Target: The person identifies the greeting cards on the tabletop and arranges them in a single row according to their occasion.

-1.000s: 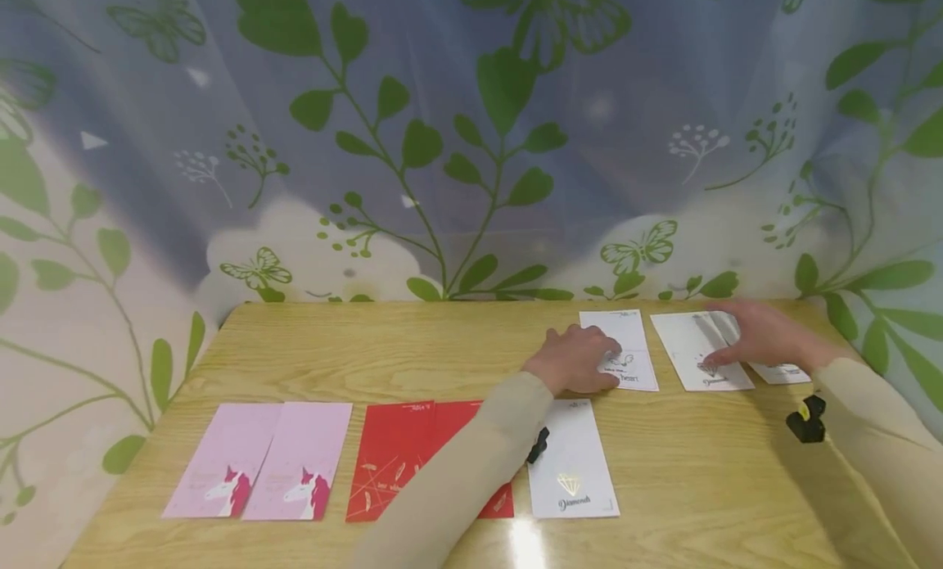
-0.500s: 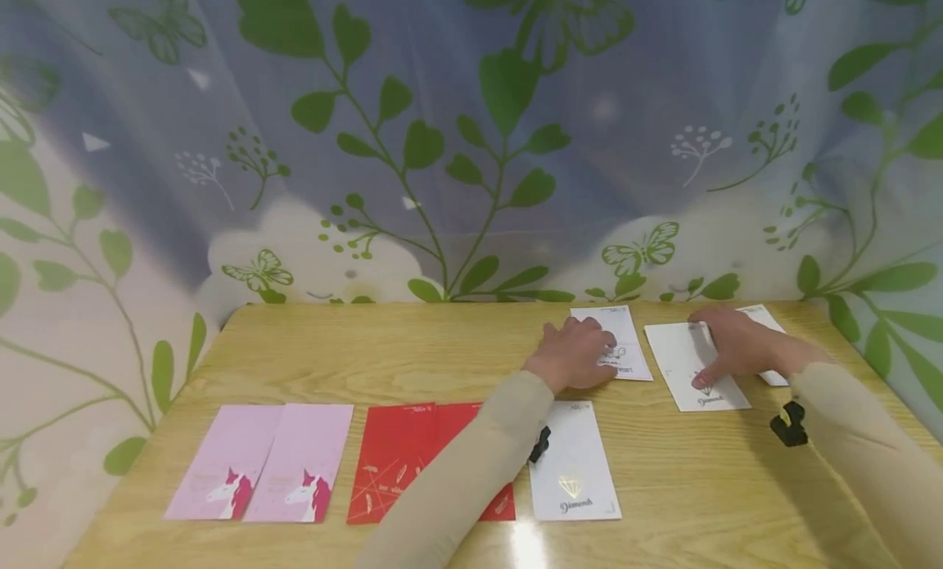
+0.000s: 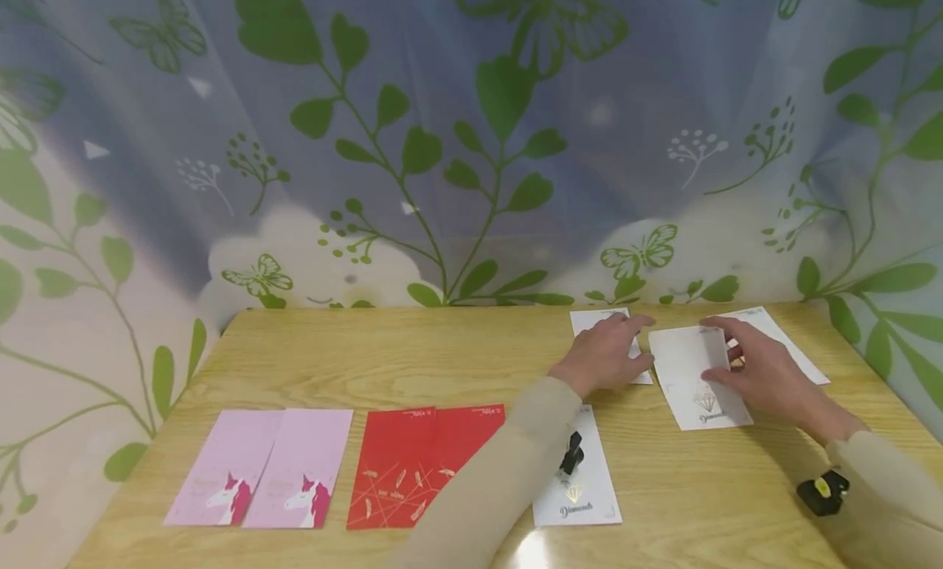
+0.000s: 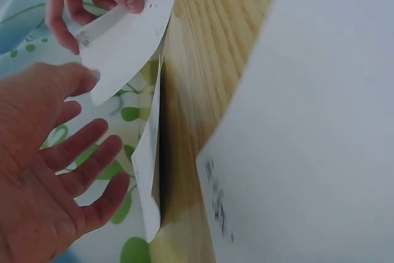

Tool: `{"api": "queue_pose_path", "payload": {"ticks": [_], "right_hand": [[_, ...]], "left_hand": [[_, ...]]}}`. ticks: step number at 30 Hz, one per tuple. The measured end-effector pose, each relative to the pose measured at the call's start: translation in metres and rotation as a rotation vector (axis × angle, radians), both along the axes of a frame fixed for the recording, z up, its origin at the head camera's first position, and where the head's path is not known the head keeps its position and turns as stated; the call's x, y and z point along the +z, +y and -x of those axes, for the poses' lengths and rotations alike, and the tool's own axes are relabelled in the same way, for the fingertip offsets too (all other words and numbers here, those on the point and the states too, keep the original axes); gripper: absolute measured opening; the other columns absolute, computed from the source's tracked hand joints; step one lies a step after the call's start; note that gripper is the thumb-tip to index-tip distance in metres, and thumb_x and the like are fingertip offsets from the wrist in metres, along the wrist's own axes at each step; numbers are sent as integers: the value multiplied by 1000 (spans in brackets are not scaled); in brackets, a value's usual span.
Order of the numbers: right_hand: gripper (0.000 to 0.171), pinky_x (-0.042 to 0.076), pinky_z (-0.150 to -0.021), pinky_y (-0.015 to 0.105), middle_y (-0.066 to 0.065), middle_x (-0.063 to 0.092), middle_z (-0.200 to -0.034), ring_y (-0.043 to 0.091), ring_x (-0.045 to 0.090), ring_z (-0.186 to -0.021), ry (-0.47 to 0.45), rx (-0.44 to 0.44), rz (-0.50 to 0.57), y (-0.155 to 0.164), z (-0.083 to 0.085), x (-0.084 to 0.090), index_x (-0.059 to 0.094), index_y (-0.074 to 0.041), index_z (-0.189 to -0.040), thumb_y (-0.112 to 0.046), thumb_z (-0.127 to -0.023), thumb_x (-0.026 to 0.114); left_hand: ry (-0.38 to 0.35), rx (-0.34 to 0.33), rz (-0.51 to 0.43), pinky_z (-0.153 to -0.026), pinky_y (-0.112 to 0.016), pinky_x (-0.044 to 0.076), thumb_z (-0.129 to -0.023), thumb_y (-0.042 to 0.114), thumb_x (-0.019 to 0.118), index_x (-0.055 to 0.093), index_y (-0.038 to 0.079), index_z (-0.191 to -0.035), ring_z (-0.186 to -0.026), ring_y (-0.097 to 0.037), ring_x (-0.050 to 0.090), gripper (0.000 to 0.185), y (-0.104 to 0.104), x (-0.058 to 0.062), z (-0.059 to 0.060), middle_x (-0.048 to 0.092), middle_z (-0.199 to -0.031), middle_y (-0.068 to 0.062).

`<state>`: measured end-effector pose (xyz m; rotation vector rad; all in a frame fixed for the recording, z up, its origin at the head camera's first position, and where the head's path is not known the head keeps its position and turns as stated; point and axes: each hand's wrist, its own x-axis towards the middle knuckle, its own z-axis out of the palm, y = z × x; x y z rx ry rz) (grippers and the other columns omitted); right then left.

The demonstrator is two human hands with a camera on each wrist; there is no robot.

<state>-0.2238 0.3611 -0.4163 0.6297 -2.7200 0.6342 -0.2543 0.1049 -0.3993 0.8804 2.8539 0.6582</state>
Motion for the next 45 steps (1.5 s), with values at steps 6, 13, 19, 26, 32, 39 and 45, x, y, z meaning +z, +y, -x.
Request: {"api": "queue_pose_path", "payload": {"ticks": [6, 13, 19, 26, 32, 39, 45], "right_hand": [[65, 44, -52, 17, 13, 65, -95, -10, 55, -72, 130, 24, 46, -7, -8, 3, 59, -1, -129, 7, -71, 87], [67, 44, -55, 9, 8, 62, -94, -15, 57, -73, 129, 31, 162, -12, -22, 11, 62, -2, -130, 13, -69, 86], [70, 43, -52, 13, 1, 58, -95, -14, 60, -75, 108, 58, 241, -18, -30, 15, 61, -2, -132, 16, -69, 85], [65, 46, -53, 15, -2, 53, -95, -9, 63, -74, 2, 36, 305, -21, -37, 16, 60, -2, -133, 13, -74, 83], [62, 49, -55, 18, -7, 51, -97, -6, 64, -76, -86, 33, 350, -21, -45, 14, 59, -1, -133, 11, -77, 81], [62, 49, -55, 18, -8, 52, -99, -4, 65, -76, -103, 80, 366, -25, -57, 10, 58, -1, -134, 12, -77, 81], [62, 50, -56, 18, -9, 55, -100, -1, 66, -74, -110, 117, 377, -33, -63, 10, 58, 0, -133, 13, -77, 80]], "left_hand": [[-74, 13, -106, -85, -24, 52, -102, 31, 60, 57, 32, -141, -112, -5, 64, 40, 6, -2, 4, 68, -126, 11], [-214, -42, -428, -77, -15, 48, -102, 19, 61, 60, 20, -130, -88, -2, 61, 28, 0, -3, 4, 64, -109, 3], [-285, -42, -577, -66, -17, 49, -101, 13, 63, 62, 18, -121, -76, -8, 64, 21, -6, 1, 2, 59, -98, 5], [-342, -87, -603, -63, -19, 51, -99, 13, 66, 63, 19, -117, -88, -26, 75, 19, -13, 2, 0, 61, -98, 4], [-399, -161, -577, -64, -20, 54, -99, 11, 66, 62, 17, -117, -83, -23, 74, 20, -21, 5, -3, 61, -98, -1], [-411, -209, -494, -69, -18, 52, -96, 10, 67, 61, 18, -116, -85, -12, 64, 22, -30, 10, -9, 62, -98, 3], [-390, -234, -448, -71, -18, 52, -95, 11, 67, 62, 22, -117, -89, -9, 61, 25, -39, 10, -14, 61, -101, 5]]}}
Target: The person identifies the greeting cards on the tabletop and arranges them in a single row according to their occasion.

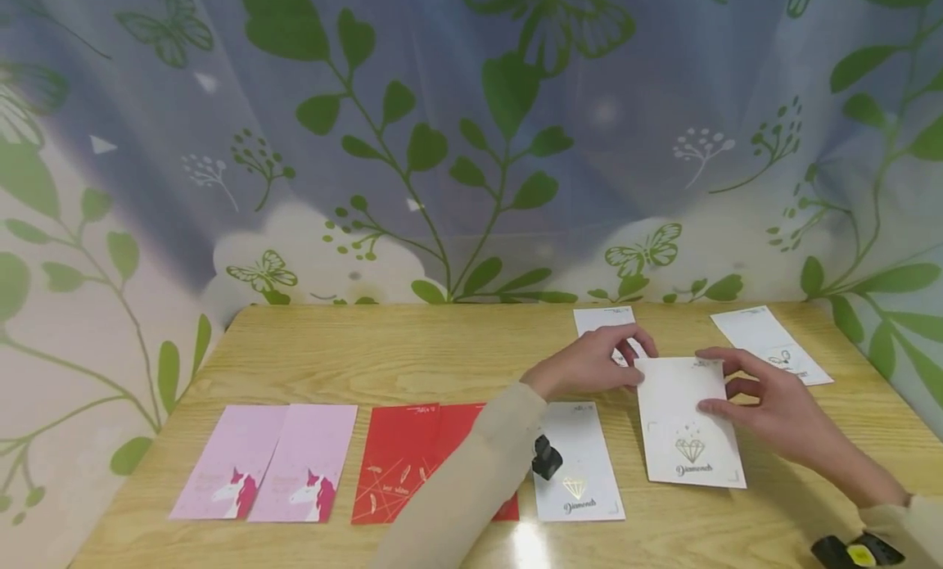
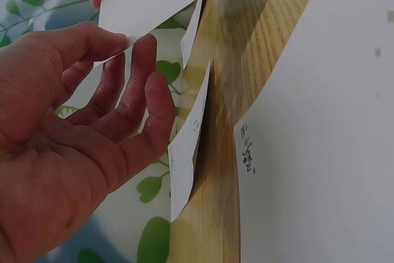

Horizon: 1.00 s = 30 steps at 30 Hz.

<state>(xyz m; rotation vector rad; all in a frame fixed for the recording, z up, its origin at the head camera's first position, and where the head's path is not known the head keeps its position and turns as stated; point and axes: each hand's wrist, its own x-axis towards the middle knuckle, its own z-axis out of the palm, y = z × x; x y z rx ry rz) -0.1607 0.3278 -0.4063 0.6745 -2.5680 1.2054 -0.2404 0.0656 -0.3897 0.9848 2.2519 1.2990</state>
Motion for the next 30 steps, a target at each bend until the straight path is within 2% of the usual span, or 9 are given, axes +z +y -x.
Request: {"api": "queue_pose_path", "payload": {"ticks": [5, 10, 15, 19, 22, 25, 30], "right_hand": [[61, 51, -57, 18, -8, 56, -99, 0, 65, -75, -10, 25, 5, -7, -4, -5, 59, 0, -132, 12, -76, 82], [60, 52, -58, 17, -7, 57, -99, 0, 64, -74, -20, 46, -22, -12, -7, -12, 61, -2, -129, 8, -75, 84], [61, 50, -57, 17, 1, 61, -96, -5, 61, -69, -12, 36, -165, -20, -7, -16, 62, -5, -127, -2, -73, 89], [60, 47, -56, 20, -1, 64, -93, -8, 57, -67, -68, 29, -279, -26, -7, -15, 63, -9, -129, -13, -75, 90], [59, 44, -55, 21, -2, 64, -91, -7, 55, -66, -112, 30, -321, -30, -7, -12, 63, -9, -130, -17, -77, 89], [59, 43, -54, 21, -3, 63, -90, -7, 52, -65, -127, 28, -347, -34, -7, -11, 64, -8, -129, -18, -77, 89], [59, 43, -55, 21, -3, 61, -88, -6, 49, -63, -128, 15, -389, -38, -5, -11, 64, -5, -129, -19, -77, 89]], "left_hand": [[16, -16, 65, -76, -18, 51, -94, 12, 67, 62, 22, -115, -95, -4, 59, 24, -7, 0, -4, 62, -105, 8], [53, -24, 193, -73, -16, 51, -93, 10, 69, 62, 20, -114, -89, -5, 60, 24, -12, 1, -9, 61, -103, 7], [151, -49, 307, -78, -13, 46, -93, 10, 69, 64, 16, -115, -90, -4, 59, 23, -18, 1, -13, 63, -103, 5], [198, -40, 391, -81, -15, 44, -94, 12, 68, 65, 16, -116, -94, -6, 56, 23, -31, 6, -18, 64, -105, 4], [183, -29, 486, -81, -18, 45, -95, 16, 70, 67, 17, -115, -95, -7, 54, 21, -41, 12, -27, 63, -106, 4], [186, -23, 608, -82, -20, 46, -93, 22, 75, 68, 21, -116, -96, -7, 52, 24, -48, 15, -40, 60, -110, 5], [275, 6, 798, -78, -24, 49, -84, 33, 84, 66, 29, -121, -98, -9, 51, 41, -49, 11, -63, 55, -119, 6]]}}
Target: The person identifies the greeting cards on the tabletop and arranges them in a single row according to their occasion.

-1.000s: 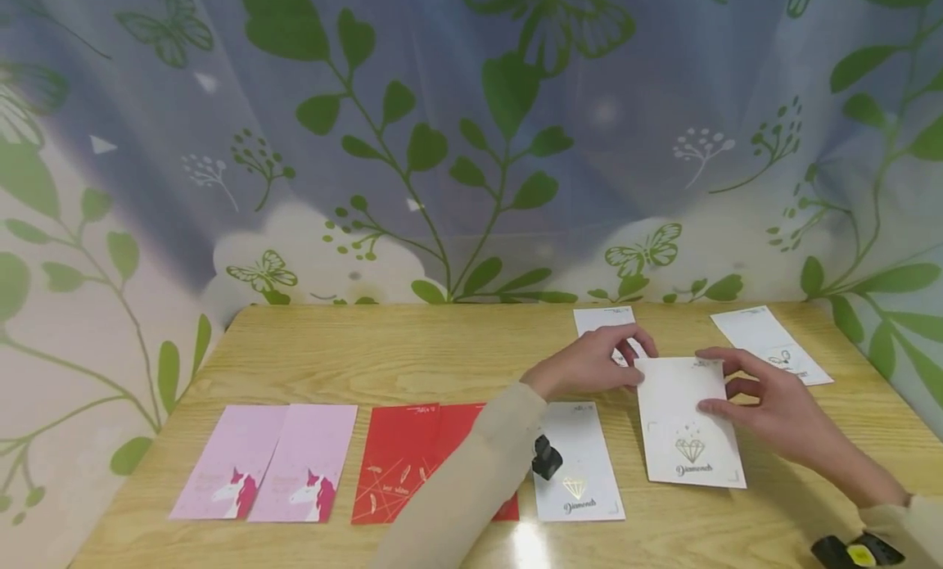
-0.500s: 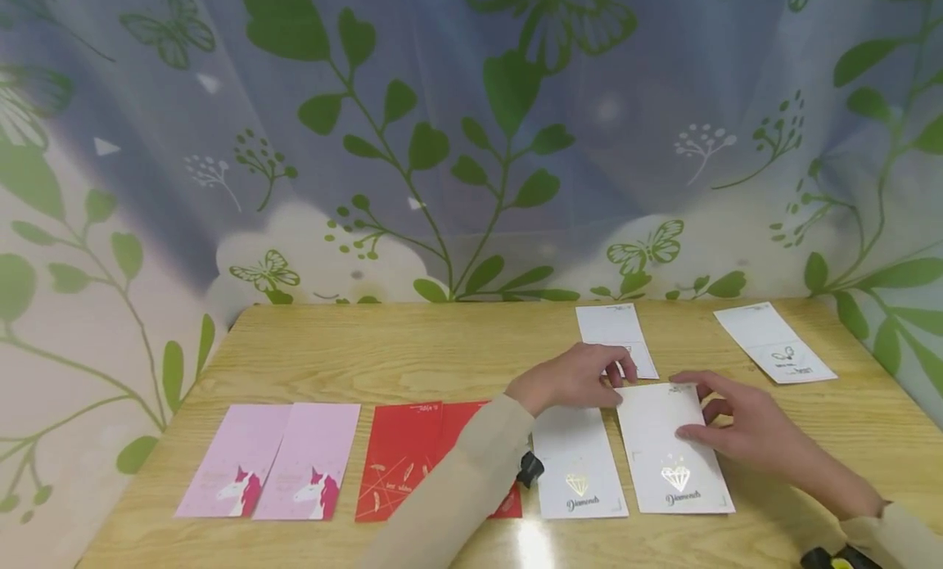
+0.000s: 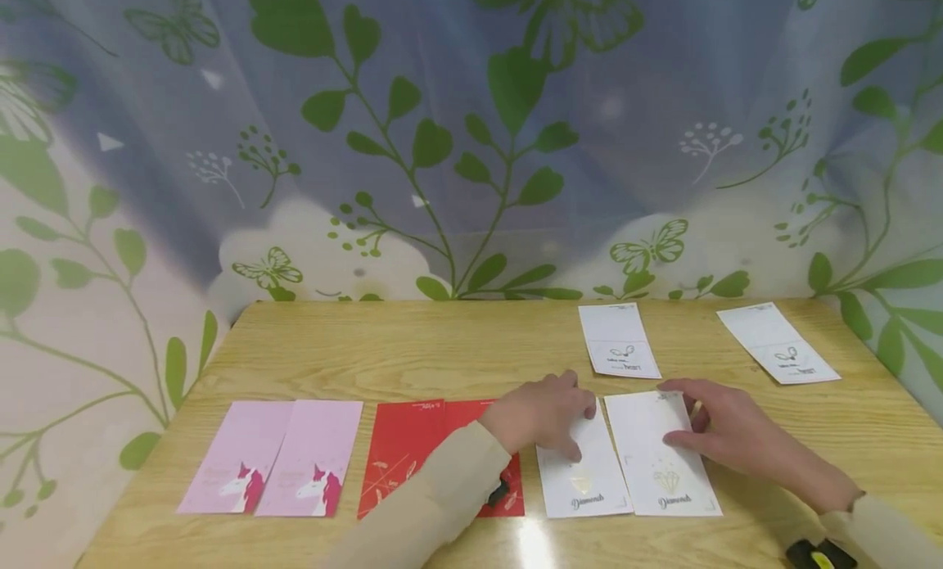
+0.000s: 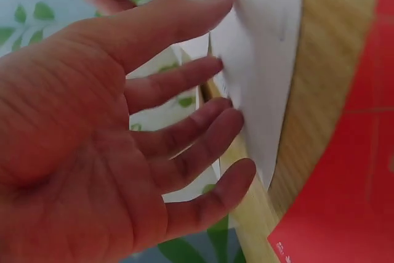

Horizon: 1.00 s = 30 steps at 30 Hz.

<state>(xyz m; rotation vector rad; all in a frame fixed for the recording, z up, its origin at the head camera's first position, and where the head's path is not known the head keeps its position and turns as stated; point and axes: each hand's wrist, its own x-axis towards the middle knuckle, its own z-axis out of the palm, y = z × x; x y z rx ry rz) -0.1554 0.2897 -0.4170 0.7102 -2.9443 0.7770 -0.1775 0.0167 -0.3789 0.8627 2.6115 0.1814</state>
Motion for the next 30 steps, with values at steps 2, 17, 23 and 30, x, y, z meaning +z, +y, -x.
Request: {"api": "queue_pose_path", "payload": {"ticks": [2, 17, 23, 30], "right_hand": [[60, 44, -57, 21, -2, 61, -90, -6, 49, -64, -5, -3, -22, -1, 0, -1, 64, -4, -130, -20, -78, 89], [43, 51, -69, 29, 5, 68, -114, 7, 59, -83, 209, 135, -111, -2, -2, -4, 72, -11, -115, -25, -78, 88], [49, 56, -79, 39, 0, 66, -111, 20, 66, -94, 166, 149, -150, -4, -5, -5, 72, -16, -114, -41, -76, 89], [46, 54, -77, 39, -2, 64, -108, 17, 63, -91, 173, 134, -174, -5, -5, -6, 73, -18, -110, -44, -75, 89]], "left_hand": [[30, 6, 20, -77, -25, 49, -82, 35, 85, 65, 31, -123, -99, -10, 51, 46, 0, -2, -5, 55, -122, 6], [4, 29, -36, -85, -22, 48, -82, 33, 86, 64, 33, -131, -107, -9, 47, 54, -7, -7, -9, 52, -130, 8], [-14, 31, -44, -85, -22, 48, -81, 32, 87, 65, 34, -132, -108, -8, 47, 56, -10, -7, -9, 51, -131, 9], [-19, 10, -67, -83, -21, 47, -81, 30, 86, 65, 31, -132, -107, -9, 47, 55, -10, -6, -8, 52, -131, 7]]}}
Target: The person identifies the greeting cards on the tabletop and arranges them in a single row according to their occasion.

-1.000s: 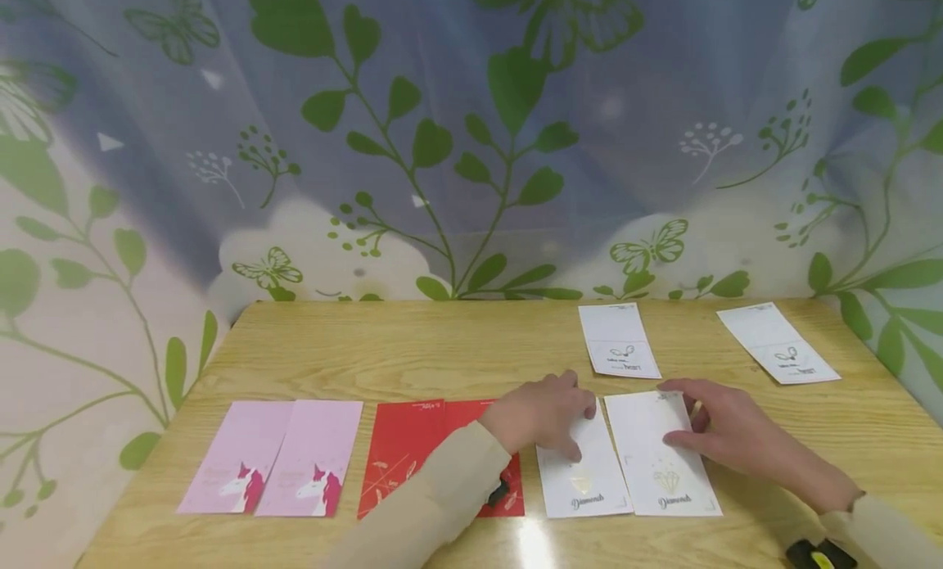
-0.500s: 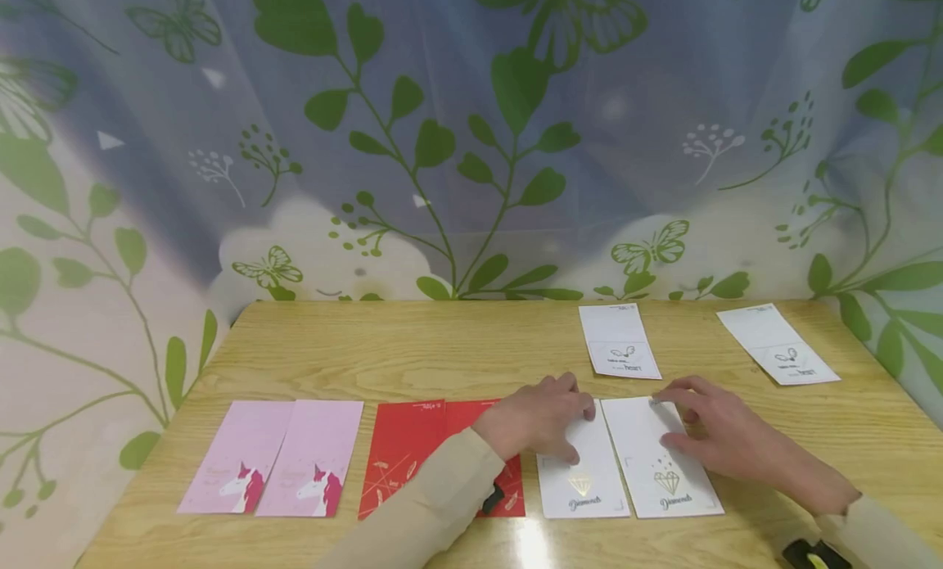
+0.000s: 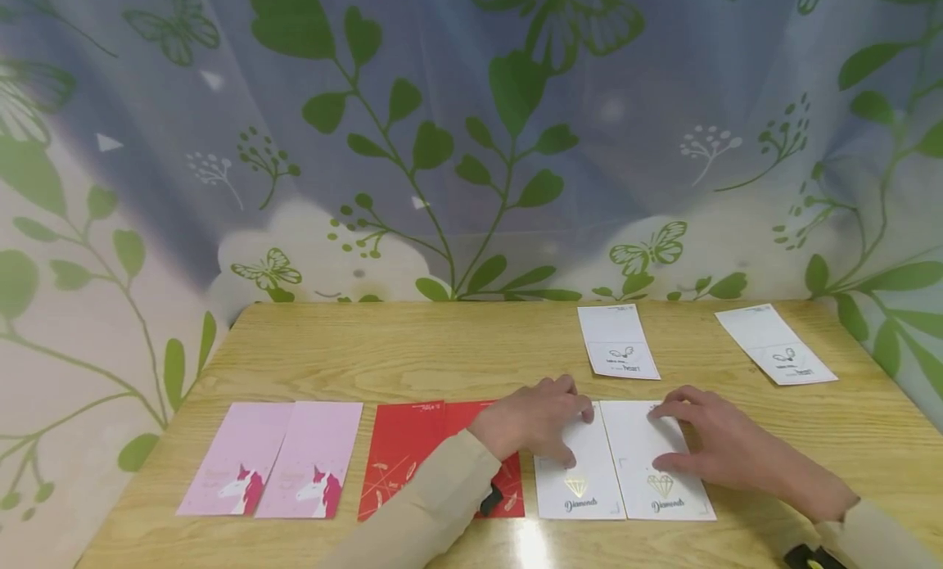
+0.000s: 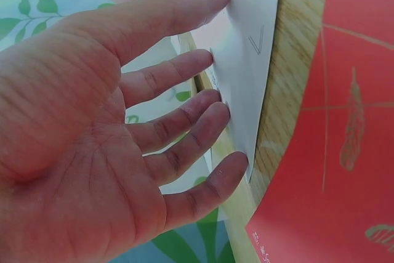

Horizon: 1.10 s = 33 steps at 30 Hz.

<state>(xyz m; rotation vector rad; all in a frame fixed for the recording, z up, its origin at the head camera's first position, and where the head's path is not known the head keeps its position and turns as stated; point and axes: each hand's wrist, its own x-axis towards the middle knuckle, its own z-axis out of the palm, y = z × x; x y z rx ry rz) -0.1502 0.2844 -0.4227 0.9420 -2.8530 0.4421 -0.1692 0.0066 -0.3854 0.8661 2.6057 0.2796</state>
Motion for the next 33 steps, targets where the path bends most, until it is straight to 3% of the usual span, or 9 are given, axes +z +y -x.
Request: {"api": "queue_pose_path", "payload": {"ticks": [7, 14, 17, 24, 29, 33], "right_hand": [[47, 55, -77, 40, -1, 65, -109, 19, 64, -91, 35, 11, 19, 1, -1, -1, 74, -18, -109, -45, -73, 90], [44, 47, -64, 24, -1, 65, -105, 0, 53, -78, 64, 27, 122, 2, 0, 4, 74, -13, -107, -32, -72, 92], [38, 47, -62, 22, 1, 67, -105, -1, 55, -76, 36, 14, 155, 6, 4, 10, 74, -11, -107, -24, -75, 91], [29, 53, -58, 22, 11, 69, -107, 22, 69, -80, 27, -15, 182, 8, 30, 21, 73, -7, -108, -16, -83, 84], [30, 55, -62, 26, 13, 69, -110, 27, 70, -85, 3, -19, 142, 6, 50, 23, 72, -6, -111, -18, -86, 82], [35, 58, -70, 39, 17, 69, -113, 30, 70, -89, -25, -36, 120, 5, 63, 23, 71, -3, -115, -20, -86, 83]], "left_hand": [[0, -14, 6, -84, -22, 48, -81, 31, 85, 64, 31, -132, -108, -10, 47, 54, 0, 1, 0, 52, -131, 7], [-3, -22, -23, -87, -24, 49, -88, 35, 79, 63, 31, -134, -108, -9, 48, 49, -1, 7, 7, 52, -131, 6], [9, -33, -88, -84, -22, 49, -94, 32, 74, 63, 26, -136, -102, -9, 51, 44, 1, 9, 20, 55, -127, 3], [88, 35, -172, -84, -28, 49, -101, 29, 61, 62, 20, -137, -97, -9, 54, 37, 22, 6, 62, 58, -128, -1], [157, 121, -135, -91, -38, 54, -102, 31, 60, 56, 23, -143, -114, -16, 60, 42, 40, -2, 89, 54, -140, -2], [164, 182, -69, -109, -46, 48, -97, 38, 69, 43, 26, -155, -138, -25, 50, 65, 44, -10, 101, 43, -156, -3]]}}
